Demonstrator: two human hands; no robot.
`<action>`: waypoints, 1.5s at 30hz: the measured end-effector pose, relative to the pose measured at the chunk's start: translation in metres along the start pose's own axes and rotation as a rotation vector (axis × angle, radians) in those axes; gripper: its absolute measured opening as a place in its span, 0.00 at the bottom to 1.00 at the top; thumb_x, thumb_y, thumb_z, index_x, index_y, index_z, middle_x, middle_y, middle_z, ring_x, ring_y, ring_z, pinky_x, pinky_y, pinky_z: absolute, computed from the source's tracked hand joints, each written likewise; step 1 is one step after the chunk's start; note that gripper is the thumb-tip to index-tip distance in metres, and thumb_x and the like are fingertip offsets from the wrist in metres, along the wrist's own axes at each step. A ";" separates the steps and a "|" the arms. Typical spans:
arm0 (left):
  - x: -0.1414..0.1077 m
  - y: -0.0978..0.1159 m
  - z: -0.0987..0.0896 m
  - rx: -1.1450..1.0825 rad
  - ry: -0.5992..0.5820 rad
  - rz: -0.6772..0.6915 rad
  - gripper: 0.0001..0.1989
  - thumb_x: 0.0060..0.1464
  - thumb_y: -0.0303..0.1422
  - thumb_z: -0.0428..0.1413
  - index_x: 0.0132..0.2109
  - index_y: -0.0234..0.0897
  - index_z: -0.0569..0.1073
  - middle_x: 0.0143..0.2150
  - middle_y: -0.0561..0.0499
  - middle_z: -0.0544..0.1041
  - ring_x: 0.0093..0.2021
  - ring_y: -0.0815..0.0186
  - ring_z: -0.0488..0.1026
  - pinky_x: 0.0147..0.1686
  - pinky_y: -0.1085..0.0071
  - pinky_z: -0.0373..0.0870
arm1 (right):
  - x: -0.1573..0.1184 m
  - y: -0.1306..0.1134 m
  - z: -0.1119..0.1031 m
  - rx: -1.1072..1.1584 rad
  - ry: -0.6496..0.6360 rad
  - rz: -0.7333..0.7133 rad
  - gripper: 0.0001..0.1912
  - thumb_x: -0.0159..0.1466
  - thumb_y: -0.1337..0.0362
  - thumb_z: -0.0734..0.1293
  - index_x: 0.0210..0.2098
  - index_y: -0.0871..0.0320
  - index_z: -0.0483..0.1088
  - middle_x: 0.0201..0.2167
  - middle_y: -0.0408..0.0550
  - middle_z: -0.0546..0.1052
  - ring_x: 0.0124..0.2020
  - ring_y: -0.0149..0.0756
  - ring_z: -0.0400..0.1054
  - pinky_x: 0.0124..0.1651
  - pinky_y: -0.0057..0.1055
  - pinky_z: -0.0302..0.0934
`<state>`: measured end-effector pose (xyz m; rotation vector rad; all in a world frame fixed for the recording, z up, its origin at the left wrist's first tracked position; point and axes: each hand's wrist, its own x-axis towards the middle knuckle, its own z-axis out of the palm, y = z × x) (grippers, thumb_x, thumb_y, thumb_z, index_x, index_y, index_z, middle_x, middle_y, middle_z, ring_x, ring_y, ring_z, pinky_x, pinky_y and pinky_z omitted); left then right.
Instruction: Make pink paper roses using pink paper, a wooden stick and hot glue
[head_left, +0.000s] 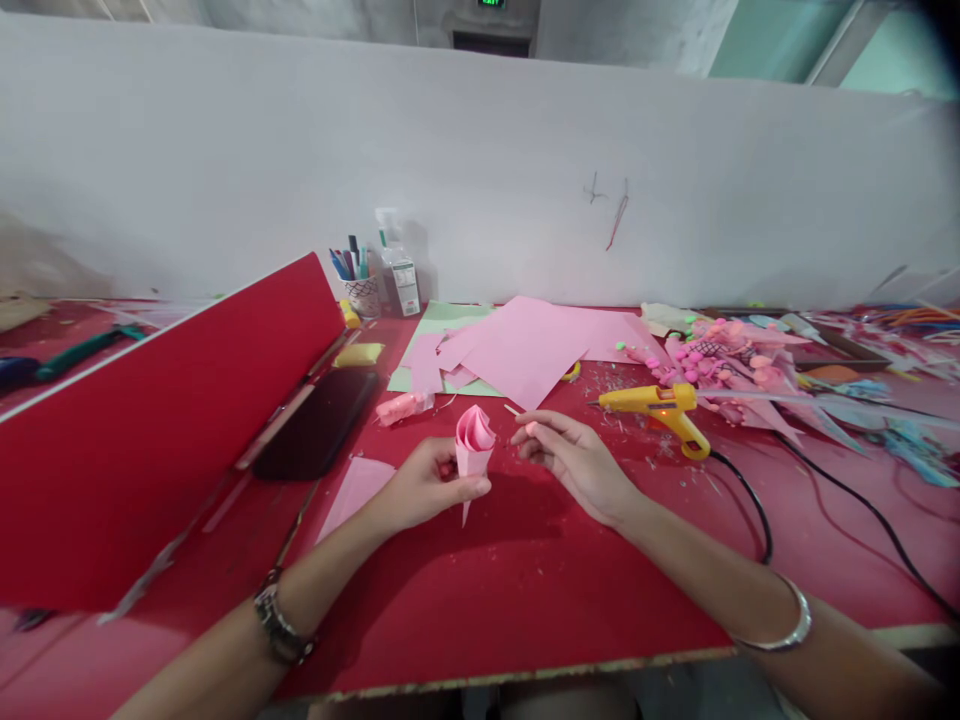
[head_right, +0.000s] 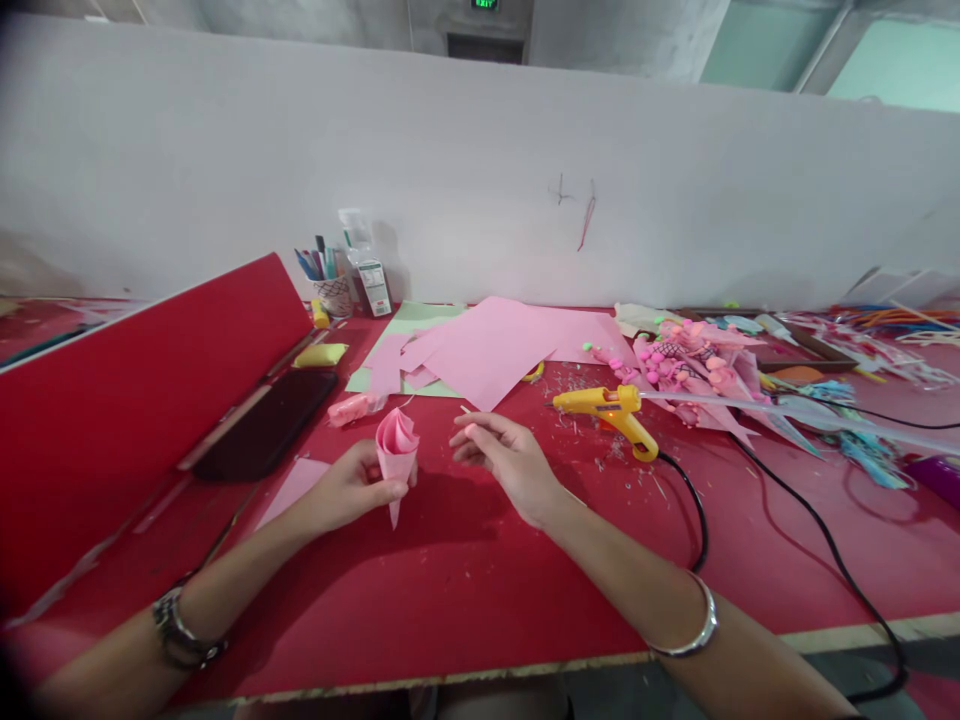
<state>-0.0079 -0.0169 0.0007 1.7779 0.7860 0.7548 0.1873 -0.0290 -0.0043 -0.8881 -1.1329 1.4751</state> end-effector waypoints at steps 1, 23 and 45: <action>0.000 -0.001 0.000 0.001 -0.007 0.000 0.15 0.44 0.39 0.54 0.22 0.32 0.62 0.20 0.56 0.60 0.22 0.73 0.57 0.23 0.77 0.57 | 0.000 0.000 -0.001 0.017 0.005 0.013 0.10 0.57 0.60 0.61 0.36 0.59 0.67 0.27 0.44 0.71 0.26 0.26 0.64 0.30 0.25 0.58; -0.001 -0.002 0.001 0.087 -0.074 0.001 0.13 0.46 0.37 0.54 0.23 0.32 0.63 0.20 0.56 0.59 0.22 0.73 0.56 0.23 0.77 0.55 | -0.002 -0.003 -0.002 -0.082 0.021 -0.036 0.07 0.54 0.61 0.65 0.29 0.58 0.65 0.18 0.37 0.64 0.20 0.22 0.55 0.23 0.22 0.50; 0.000 0.004 0.004 0.305 -0.255 0.022 0.17 0.48 0.39 0.52 0.22 0.33 0.56 0.20 0.59 0.51 0.21 0.76 0.48 0.19 0.77 0.44 | 0.001 -0.001 -0.003 -0.044 0.047 -0.104 0.09 0.59 0.60 0.60 0.32 0.57 0.68 0.25 0.41 0.67 0.24 0.24 0.59 0.30 0.25 0.56</action>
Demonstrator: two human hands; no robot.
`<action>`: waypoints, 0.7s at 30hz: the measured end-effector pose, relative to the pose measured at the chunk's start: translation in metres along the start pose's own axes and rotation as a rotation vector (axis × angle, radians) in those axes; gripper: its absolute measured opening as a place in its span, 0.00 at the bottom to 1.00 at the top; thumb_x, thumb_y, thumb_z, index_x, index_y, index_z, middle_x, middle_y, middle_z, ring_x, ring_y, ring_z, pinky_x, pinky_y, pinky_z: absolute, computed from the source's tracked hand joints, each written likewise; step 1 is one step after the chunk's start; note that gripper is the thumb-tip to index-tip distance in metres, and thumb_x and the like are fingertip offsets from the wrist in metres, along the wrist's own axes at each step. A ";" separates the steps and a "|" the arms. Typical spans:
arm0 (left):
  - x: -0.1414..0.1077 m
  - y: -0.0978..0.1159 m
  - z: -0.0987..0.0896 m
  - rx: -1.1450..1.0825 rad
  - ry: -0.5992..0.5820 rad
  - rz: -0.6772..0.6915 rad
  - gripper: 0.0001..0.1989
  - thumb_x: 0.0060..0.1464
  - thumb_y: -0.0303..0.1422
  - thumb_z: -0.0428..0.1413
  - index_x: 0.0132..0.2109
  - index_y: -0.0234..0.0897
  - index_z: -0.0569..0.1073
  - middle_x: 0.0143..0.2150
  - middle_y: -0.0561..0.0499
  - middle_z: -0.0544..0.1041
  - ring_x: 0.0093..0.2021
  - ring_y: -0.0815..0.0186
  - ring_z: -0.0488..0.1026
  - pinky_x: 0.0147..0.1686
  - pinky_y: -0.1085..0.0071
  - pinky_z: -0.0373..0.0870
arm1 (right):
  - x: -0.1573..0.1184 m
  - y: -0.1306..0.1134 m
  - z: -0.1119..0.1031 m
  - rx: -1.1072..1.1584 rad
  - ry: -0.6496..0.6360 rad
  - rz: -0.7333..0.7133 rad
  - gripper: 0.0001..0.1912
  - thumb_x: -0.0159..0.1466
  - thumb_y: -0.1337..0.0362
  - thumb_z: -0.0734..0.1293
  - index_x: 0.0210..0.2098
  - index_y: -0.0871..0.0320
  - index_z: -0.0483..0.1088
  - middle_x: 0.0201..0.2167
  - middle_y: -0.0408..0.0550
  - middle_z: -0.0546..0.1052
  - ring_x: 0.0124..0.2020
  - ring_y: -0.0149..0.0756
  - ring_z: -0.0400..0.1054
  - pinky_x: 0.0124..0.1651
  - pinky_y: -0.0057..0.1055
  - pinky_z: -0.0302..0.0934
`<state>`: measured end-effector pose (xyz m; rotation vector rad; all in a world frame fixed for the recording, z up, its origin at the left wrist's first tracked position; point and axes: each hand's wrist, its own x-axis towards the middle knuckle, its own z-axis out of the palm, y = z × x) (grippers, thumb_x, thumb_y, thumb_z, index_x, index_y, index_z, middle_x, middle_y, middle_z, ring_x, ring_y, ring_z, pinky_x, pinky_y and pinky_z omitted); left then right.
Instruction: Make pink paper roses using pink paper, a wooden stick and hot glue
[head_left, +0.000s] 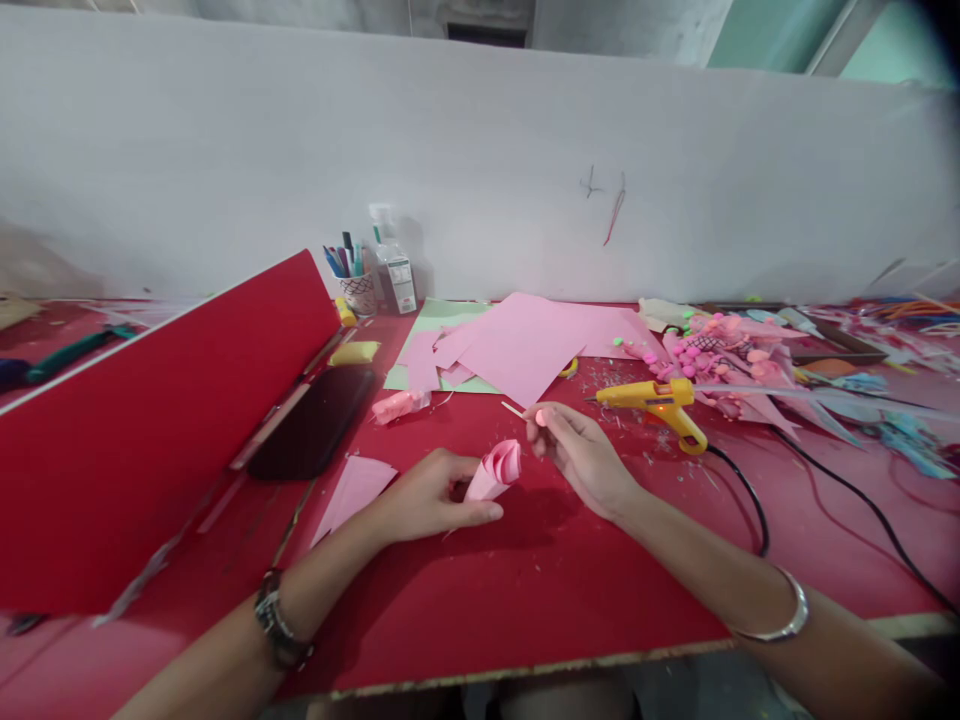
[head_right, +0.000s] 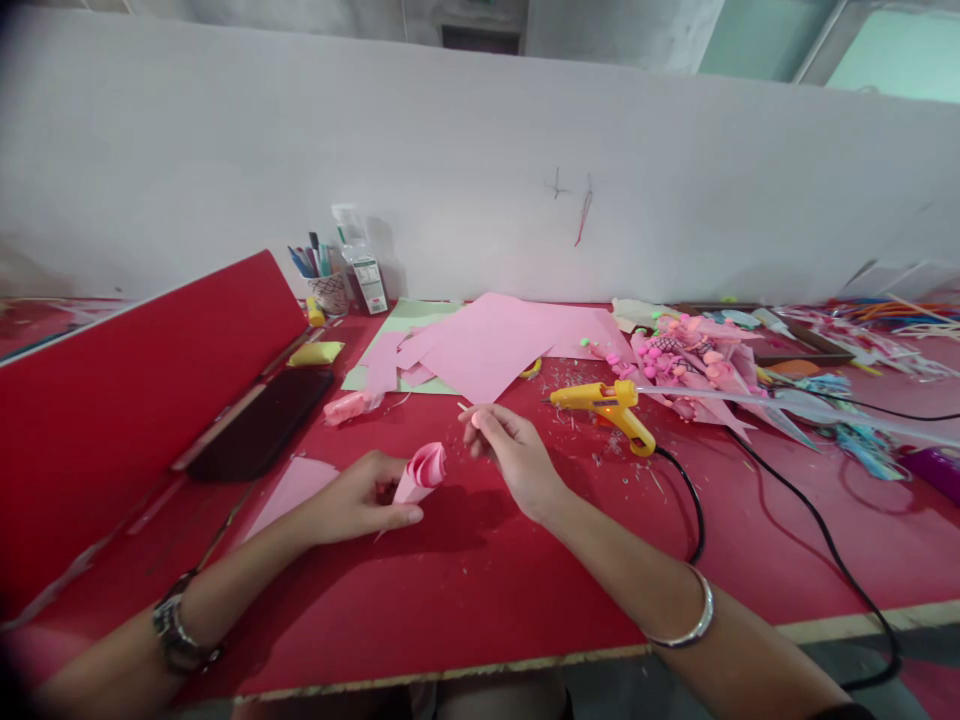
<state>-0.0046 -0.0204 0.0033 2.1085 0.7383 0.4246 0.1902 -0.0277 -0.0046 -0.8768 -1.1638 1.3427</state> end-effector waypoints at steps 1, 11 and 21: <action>0.000 -0.001 0.000 0.016 0.002 -0.002 0.17 0.48 0.39 0.52 0.21 0.33 0.56 0.20 0.59 0.51 0.21 0.76 0.48 0.19 0.77 0.44 | 0.000 0.000 -0.001 -0.054 0.019 -0.018 0.08 0.58 0.60 0.61 0.33 0.56 0.69 0.24 0.41 0.67 0.23 0.24 0.59 0.29 0.25 0.56; 0.001 -0.002 0.000 0.104 0.074 -0.008 0.16 0.51 0.40 0.48 0.23 0.33 0.59 0.20 0.58 0.52 0.22 0.75 0.49 0.20 0.77 0.45 | -0.002 -0.011 0.001 -0.245 -0.011 -0.216 0.09 0.55 0.67 0.64 0.36 0.52 0.69 0.34 0.42 0.72 0.36 0.28 0.66 0.42 0.28 0.61; 0.002 0.001 -0.001 0.058 0.134 -0.046 0.16 0.52 0.40 0.46 0.24 0.34 0.57 0.22 0.57 0.52 0.23 0.74 0.49 0.22 0.77 0.46 | -0.006 -0.017 0.003 -0.308 0.006 -0.257 0.09 0.55 0.66 0.64 0.36 0.53 0.71 0.36 0.42 0.75 0.39 0.30 0.68 0.45 0.30 0.63</action>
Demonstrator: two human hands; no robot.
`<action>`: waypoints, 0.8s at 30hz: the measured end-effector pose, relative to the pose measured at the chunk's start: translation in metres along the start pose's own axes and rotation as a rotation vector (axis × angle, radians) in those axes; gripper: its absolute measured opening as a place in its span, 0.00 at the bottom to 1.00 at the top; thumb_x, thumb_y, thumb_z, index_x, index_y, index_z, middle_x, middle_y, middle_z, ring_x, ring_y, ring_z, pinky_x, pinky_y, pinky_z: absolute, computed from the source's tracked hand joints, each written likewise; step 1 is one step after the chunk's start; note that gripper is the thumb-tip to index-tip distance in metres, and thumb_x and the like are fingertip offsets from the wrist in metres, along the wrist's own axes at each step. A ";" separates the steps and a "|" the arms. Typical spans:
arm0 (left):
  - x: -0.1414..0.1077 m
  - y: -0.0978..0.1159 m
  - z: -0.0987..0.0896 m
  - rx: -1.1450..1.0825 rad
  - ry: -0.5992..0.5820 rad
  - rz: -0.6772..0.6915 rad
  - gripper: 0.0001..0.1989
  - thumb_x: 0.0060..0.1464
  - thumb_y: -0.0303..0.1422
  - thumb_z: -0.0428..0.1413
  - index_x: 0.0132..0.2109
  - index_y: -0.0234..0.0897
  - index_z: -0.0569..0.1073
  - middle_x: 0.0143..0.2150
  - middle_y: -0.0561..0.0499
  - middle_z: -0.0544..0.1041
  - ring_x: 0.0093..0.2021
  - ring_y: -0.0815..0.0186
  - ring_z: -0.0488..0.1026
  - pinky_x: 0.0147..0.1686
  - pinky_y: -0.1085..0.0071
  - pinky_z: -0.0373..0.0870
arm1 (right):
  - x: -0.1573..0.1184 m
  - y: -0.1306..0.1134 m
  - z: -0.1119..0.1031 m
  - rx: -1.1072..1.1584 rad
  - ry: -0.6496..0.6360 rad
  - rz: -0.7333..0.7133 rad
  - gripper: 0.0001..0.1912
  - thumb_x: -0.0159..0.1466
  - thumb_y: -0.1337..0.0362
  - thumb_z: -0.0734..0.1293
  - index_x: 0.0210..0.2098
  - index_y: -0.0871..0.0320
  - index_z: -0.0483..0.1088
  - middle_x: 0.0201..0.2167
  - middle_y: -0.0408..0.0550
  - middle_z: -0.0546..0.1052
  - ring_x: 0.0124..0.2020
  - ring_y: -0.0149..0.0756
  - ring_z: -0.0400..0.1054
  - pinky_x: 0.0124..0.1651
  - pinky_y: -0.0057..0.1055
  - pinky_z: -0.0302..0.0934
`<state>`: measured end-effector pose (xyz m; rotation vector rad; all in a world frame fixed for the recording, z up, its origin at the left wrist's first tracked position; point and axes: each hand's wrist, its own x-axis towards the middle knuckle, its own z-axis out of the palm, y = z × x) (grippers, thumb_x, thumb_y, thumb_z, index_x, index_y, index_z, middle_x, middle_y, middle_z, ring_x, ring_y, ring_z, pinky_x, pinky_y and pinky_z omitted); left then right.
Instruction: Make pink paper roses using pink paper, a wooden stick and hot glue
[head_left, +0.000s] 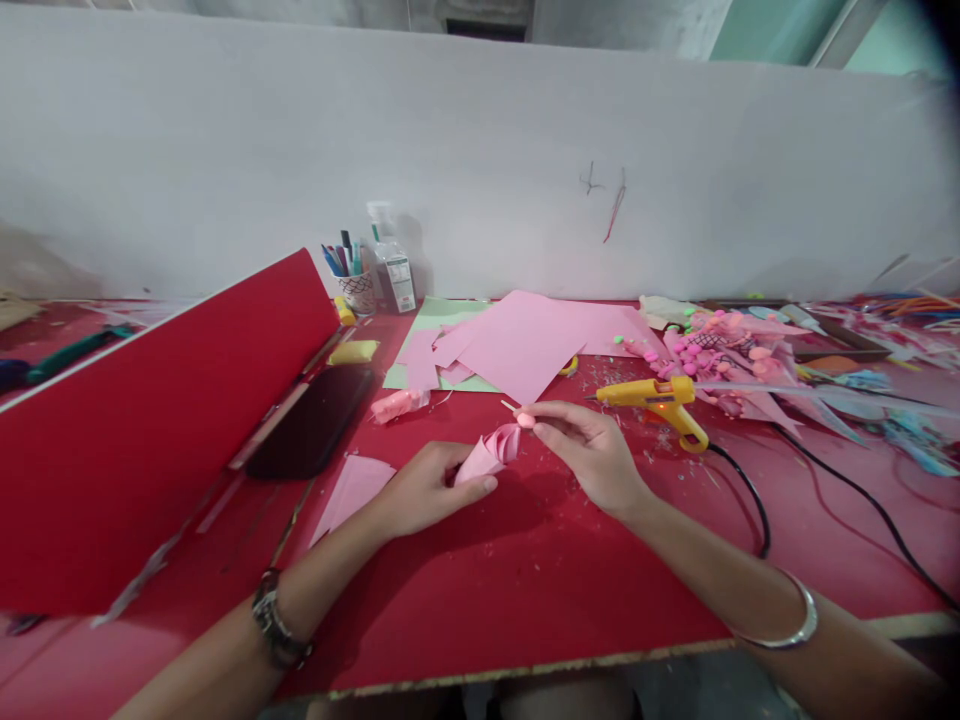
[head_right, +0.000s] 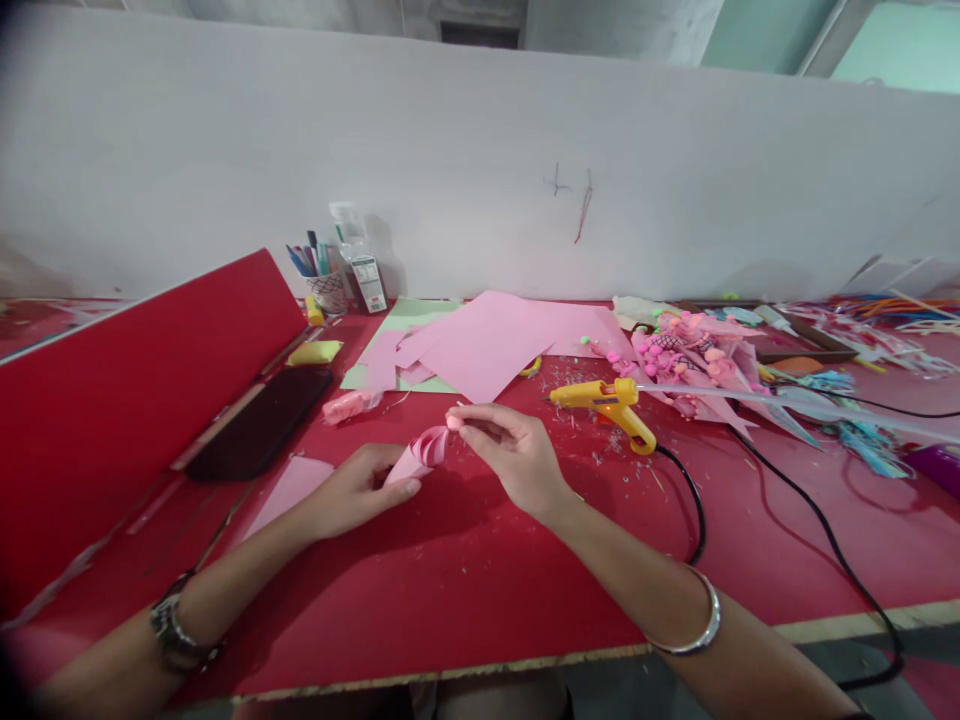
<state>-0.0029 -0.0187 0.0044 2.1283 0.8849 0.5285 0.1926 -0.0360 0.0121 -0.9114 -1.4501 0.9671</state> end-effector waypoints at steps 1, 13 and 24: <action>0.000 0.000 0.000 0.000 -0.010 0.002 0.16 0.53 0.40 0.45 0.24 0.34 0.57 0.22 0.57 0.52 0.23 0.74 0.49 0.22 0.76 0.46 | 0.000 0.000 0.000 -0.008 0.000 0.000 0.09 0.55 0.66 0.65 0.36 0.53 0.71 0.36 0.42 0.76 0.39 0.30 0.69 0.44 0.30 0.64; 0.001 -0.004 0.001 0.017 -0.020 -0.003 0.16 0.52 0.40 0.46 0.23 0.34 0.56 0.22 0.58 0.51 0.22 0.75 0.48 0.21 0.76 0.45 | -0.002 0.003 0.001 -0.048 -0.065 -0.028 0.08 0.54 0.66 0.65 0.35 0.53 0.71 0.36 0.43 0.75 0.39 0.31 0.68 0.43 0.31 0.64; 0.001 0.000 0.000 0.023 -0.001 0.021 0.13 0.51 0.39 0.48 0.27 0.32 0.63 0.23 0.57 0.57 0.24 0.74 0.52 0.22 0.77 0.49 | -0.001 0.002 0.003 0.001 -0.037 -0.010 0.10 0.56 0.64 0.63 0.39 0.53 0.68 0.38 0.45 0.73 0.41 0.32 0.67 0.45 0.34 0.63</action>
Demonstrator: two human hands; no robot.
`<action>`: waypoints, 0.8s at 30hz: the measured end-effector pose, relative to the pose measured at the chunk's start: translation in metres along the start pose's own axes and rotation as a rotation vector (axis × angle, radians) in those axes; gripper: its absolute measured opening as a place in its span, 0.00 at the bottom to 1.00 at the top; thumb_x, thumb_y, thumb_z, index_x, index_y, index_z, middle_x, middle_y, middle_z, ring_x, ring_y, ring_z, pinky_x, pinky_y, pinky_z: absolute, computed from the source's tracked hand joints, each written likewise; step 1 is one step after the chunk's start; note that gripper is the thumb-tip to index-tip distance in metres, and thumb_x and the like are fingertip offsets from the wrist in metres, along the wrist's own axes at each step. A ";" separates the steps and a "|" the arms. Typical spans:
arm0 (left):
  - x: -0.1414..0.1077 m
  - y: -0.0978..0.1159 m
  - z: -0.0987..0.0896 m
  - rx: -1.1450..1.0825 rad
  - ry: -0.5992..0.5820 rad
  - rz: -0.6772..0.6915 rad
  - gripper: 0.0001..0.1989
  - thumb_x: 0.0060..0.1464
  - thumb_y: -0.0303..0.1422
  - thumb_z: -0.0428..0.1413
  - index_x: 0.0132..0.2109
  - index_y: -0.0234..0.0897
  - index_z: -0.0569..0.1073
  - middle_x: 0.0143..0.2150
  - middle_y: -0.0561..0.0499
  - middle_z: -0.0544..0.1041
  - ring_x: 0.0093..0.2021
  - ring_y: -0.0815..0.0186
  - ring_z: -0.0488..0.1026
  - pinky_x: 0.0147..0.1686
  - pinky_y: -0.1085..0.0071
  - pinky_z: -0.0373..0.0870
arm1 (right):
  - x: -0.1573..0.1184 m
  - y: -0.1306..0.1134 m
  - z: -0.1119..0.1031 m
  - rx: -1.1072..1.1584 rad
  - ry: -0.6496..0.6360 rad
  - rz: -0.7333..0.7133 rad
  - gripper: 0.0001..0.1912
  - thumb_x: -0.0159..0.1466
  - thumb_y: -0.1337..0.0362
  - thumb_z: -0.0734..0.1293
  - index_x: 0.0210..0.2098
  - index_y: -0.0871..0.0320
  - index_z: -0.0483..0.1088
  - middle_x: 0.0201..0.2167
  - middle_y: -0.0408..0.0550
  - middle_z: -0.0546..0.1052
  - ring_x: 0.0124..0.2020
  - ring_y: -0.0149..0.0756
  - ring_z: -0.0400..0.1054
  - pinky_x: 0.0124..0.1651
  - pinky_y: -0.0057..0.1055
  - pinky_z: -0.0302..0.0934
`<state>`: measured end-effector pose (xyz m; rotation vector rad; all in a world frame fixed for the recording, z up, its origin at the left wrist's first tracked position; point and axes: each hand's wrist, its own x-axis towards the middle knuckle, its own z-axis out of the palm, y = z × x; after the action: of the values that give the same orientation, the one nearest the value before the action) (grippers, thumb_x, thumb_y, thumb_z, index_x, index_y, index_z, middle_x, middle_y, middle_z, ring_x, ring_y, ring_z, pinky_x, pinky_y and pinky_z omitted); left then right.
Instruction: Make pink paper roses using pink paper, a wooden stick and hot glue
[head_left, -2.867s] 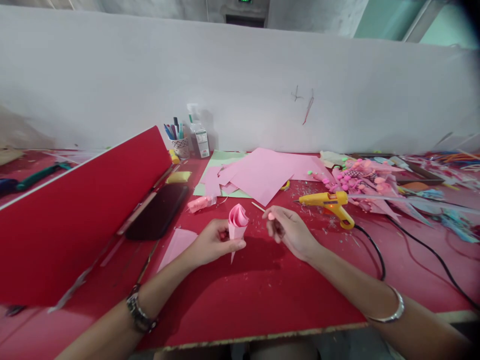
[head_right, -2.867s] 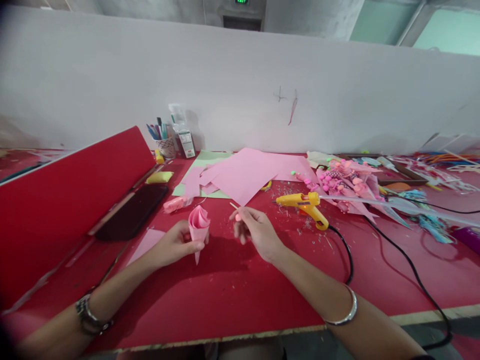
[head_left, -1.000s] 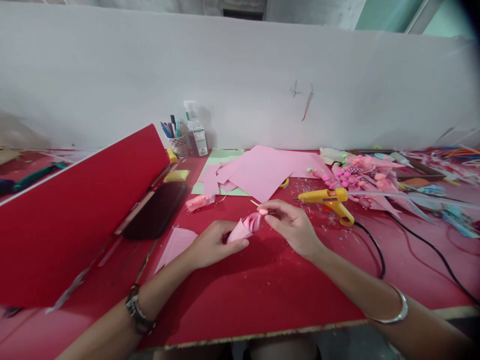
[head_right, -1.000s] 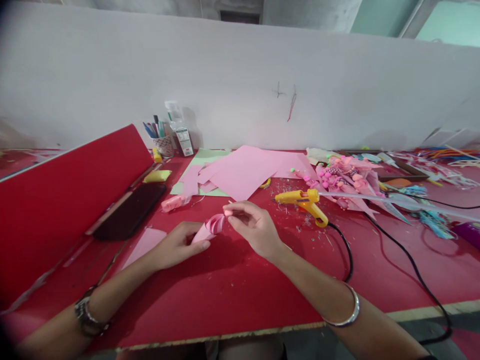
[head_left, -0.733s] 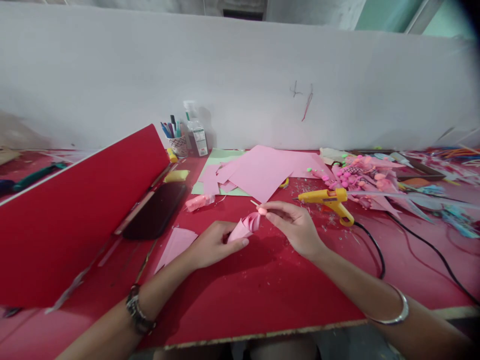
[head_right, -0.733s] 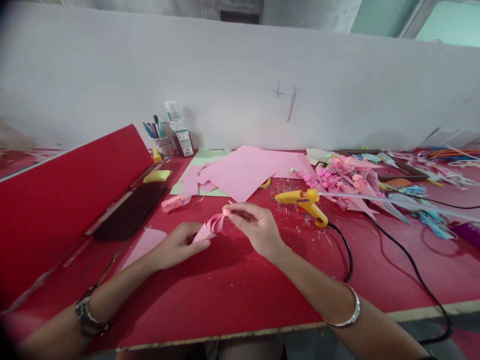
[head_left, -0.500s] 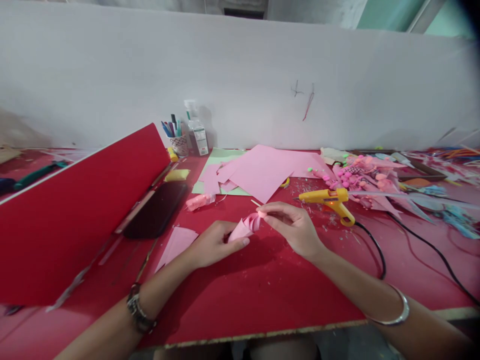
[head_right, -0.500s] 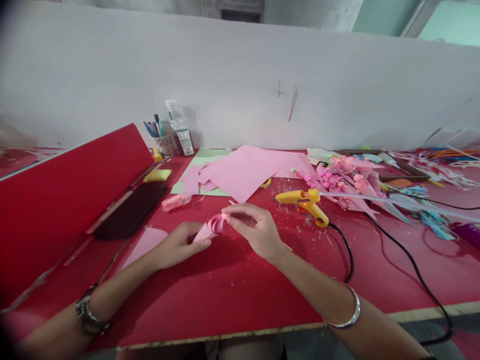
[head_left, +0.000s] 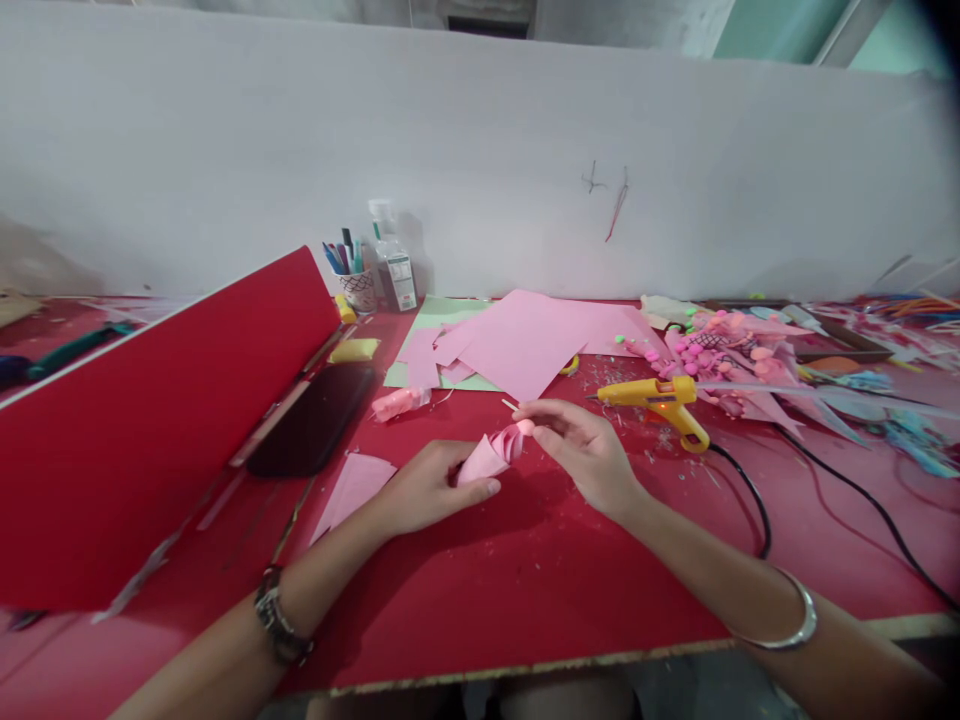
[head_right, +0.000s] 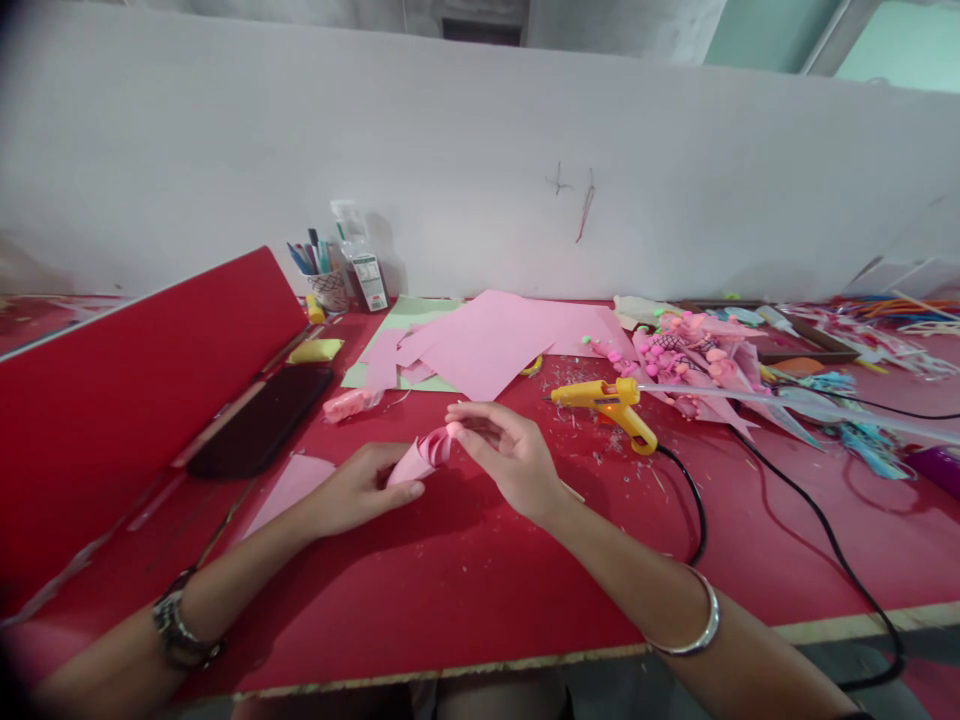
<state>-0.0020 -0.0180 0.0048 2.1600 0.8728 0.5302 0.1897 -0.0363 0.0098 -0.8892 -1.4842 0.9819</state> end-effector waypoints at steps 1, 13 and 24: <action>0.000 0.001 0.000 0.009 0.005 0.002 0.13 0.51 0.39 0.48 0.28 0.32 0.64 0.23 0.57 0.58 0.24 0.74 0.53 0.22 0.77 0.49 | 0.000 0.000 0.000 -0.033 0.002 -0.005 0.09 0.56 0.64 0.63 0.37 0.53 0.69 0.37 0.45 0.73 0.40 0.33 0.67 0.44 0.34 0.63; 0.000 0.000 0.000 0.061 0.037 0.027 0.13 0.51 0.39 0.49 0.31 0.31 0.66 0.24 0.56 0.62 0.24 0.73 0.55 0.23 0.77 0.52 | 0.002 0.001 -0.002 -0.073 -0.021 -0.022 0.06 0.55 0.63 0.64 0.33 0.54 0.71 0.34 0.45 0.72 0.38 0.32 0.66 0.41 0.31 0.62; -0.001 -0.003 -0.002 0.065 0.236 -0.018 0.11 0.54 0.30 0.43 0.45 0.36 0.60 0.41 0.49 0.65 0.41 0.65 0.62 0.43 0.66 0.60 | 0.004 0.005 -0.002 -0.154 -0.016 0.127 0.07 0.57 0.64 0.61 0.33 0.57 0.69 0.32 0.44 0.73 0.36 0.32 0.66 0.40 0.29 0.60</action>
<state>-0.0053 -0.0160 0.0039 2.1756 1.0479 0.7692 0.1917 -0.0299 0.0065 -1.0995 -1.5476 0.9788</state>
